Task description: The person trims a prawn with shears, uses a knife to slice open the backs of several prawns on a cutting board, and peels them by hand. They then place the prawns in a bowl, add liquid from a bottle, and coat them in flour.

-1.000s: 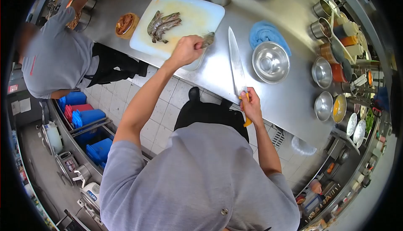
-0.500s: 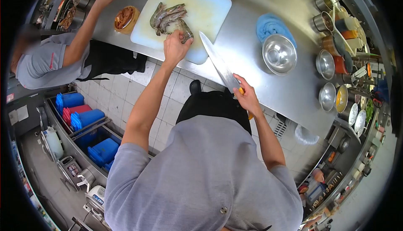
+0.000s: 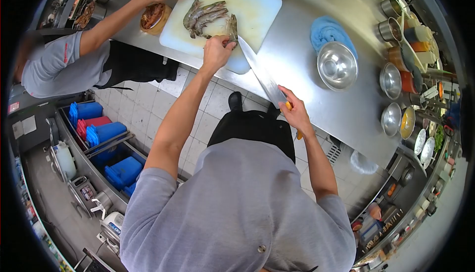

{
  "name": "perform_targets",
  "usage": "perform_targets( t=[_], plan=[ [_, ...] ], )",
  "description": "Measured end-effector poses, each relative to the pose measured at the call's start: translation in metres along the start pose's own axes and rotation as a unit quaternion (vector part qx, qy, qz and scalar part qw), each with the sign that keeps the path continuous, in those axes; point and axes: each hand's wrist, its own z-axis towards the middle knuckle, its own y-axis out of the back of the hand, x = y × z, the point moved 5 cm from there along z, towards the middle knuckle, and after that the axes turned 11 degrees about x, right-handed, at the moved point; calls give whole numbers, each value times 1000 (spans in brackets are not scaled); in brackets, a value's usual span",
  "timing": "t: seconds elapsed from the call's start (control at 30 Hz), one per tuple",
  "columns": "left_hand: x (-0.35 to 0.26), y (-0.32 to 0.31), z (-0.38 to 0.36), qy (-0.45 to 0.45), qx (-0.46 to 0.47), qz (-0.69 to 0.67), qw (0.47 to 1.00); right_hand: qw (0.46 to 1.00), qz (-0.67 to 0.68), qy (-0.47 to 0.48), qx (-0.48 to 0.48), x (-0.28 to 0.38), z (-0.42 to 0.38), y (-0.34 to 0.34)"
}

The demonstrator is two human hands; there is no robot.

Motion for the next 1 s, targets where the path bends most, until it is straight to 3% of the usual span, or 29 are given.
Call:
perform_targets(
  t=[0.37, 0.47, 0.73, 0.83, 0.93, 1.0],
  plan=[
    [-1, -5, 3, 12, -1, 18, 1000, 1000, 8, 16, 12, -4, 11, 10],
    [-4, -3, 3, 18, 12, 29, 999, 998, 6, 59, 4, 7, 29, 6],
    [-6, -5, 2, 19, -6, 39, 999, 998, 52, 45, 13, 2, 32, -3],
    [-2, -1, 2, -23, 14, 18, 999, 998, 60, 32, 7, 7, 40, -11],
    [-8, 8, -17, -136, -28, 147, 979, 998, 51, 25, 6, 11, 43, -10],
    [-6, 4, -19, -136, -41, 133, 981, 998, 54, 17, 13, 9, 40, -11]
  ],
)
